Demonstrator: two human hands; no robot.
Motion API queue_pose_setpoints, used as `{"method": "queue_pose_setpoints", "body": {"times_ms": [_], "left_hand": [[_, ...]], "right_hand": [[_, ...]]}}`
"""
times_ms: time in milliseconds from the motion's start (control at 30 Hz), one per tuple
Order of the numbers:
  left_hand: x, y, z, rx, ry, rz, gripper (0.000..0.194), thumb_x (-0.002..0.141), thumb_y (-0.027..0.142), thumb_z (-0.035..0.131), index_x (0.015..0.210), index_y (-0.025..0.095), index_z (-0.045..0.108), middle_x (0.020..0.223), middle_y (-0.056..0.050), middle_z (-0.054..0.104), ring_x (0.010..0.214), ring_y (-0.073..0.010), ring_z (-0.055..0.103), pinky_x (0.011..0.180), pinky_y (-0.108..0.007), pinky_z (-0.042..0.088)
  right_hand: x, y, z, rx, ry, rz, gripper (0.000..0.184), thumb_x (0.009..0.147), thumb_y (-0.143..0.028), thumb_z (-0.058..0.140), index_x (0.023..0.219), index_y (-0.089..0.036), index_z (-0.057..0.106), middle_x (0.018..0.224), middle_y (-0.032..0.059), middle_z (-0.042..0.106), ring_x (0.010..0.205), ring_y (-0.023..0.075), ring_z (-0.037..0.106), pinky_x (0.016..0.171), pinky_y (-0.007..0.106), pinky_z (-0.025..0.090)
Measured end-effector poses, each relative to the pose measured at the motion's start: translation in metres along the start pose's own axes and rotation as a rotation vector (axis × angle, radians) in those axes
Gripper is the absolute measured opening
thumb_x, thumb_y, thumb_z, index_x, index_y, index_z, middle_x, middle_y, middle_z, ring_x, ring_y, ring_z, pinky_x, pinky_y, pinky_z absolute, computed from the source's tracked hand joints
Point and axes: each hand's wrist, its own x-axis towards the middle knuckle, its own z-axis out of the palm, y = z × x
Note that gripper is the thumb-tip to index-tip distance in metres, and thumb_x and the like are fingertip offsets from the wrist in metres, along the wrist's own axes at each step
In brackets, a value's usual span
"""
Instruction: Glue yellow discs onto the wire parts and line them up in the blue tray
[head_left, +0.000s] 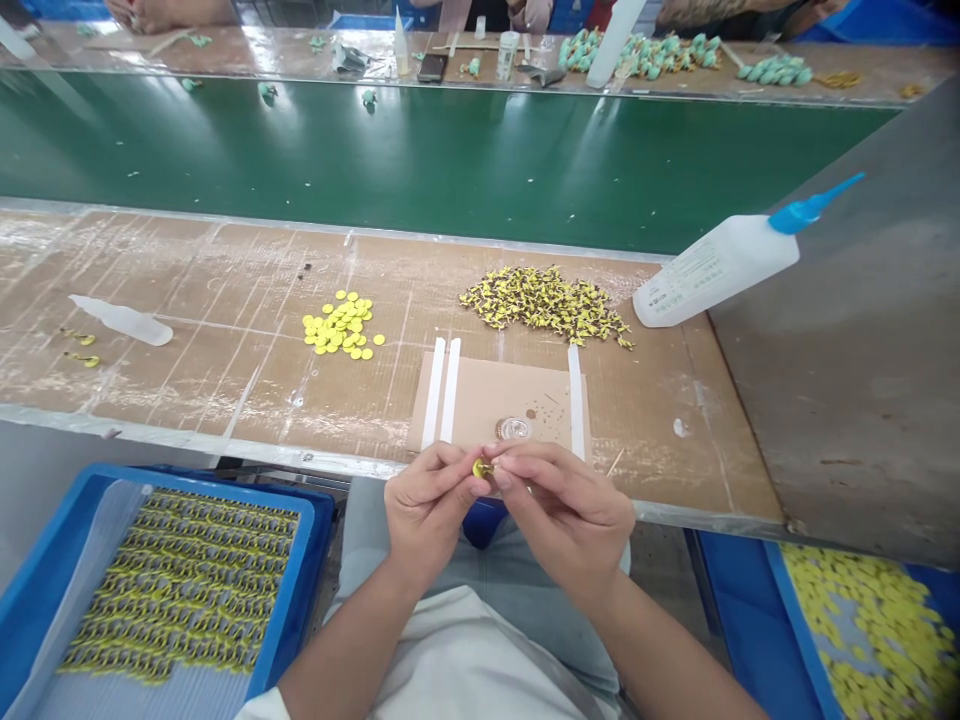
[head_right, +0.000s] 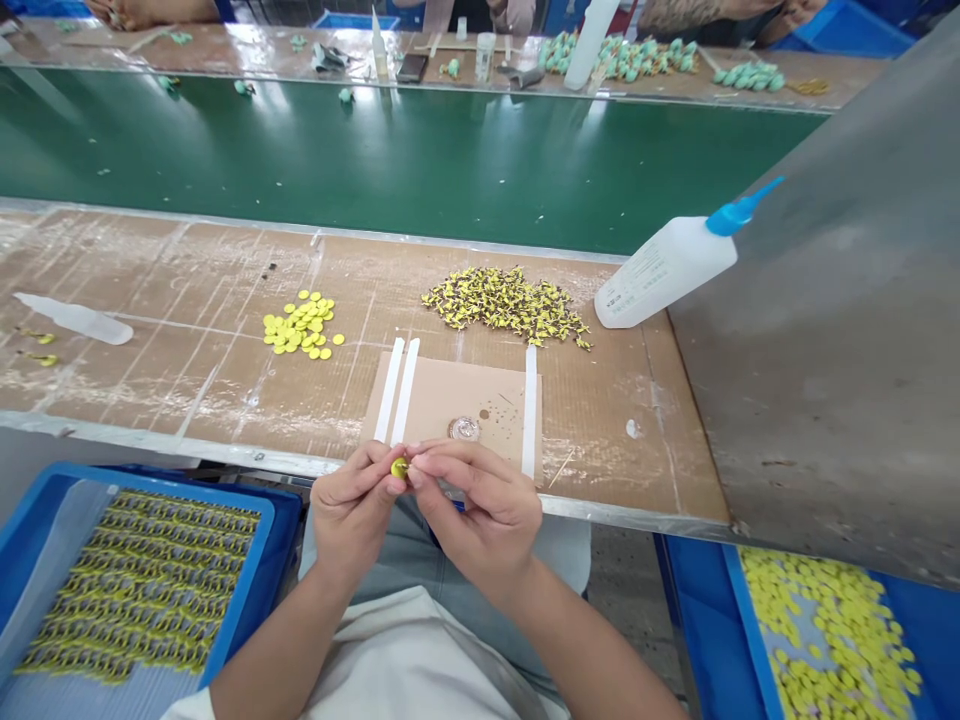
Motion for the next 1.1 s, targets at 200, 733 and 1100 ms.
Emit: {"method": "queue_pose_setpoints", "body": {"times_ms": [200,733,1100], "left_hand": [[0.004,0.003,-0.001,0.094,-0.018,0.02,0.03,0.086,0.014,0.077,0.112,0.03,0.08,0.092,-0.004,0.071,0.086,-0.0132,0.067,0.075,-0.021,0.057],[0.003,0.007,-0.007,0.136,0.09,0.124,0.023,0.076,0.011,0.086,0.09,0.029,0.084,0.084,-0.002,0.079,0.077,-0.0168,0.076,0.072,-0.025,0.062],[0.009,0.014,-0.018,0.218,0.058,0.054,0.017,0.075,0.012,0.087,0.084,0.026,0.083,0.09,-0.005,0.08,0.082,-0.0197,0.077,0.079,-0.029,0.064]], "right_hand": [[-0.004,0.004,-0.003,0.004,0.031,0.073,0.027,0.087,-0.004,0.072,0.1,-0.027,0.078,0.096,0.0038,0.078,0.089,0.0213,0.077,0.08,0.034,0.067],[-0.004,0.003,-0.002,0.001,-0.013,0.097,0.022,0.086,-0.009,0.076,0.096,-0.028,0.08,0.09,0.0038,0.079,0.081,0.0212,0.077,0.074,0.032,0.066],[-0.004,0.006,0.0,0.024,-0.018,0.143,0.021,0.084,-0.01,0.079,0.096,-0.027,0.081,0.091,0.0029,0.08,0.082,0.0191,0.077,0.075,0.029,0.066]]}}
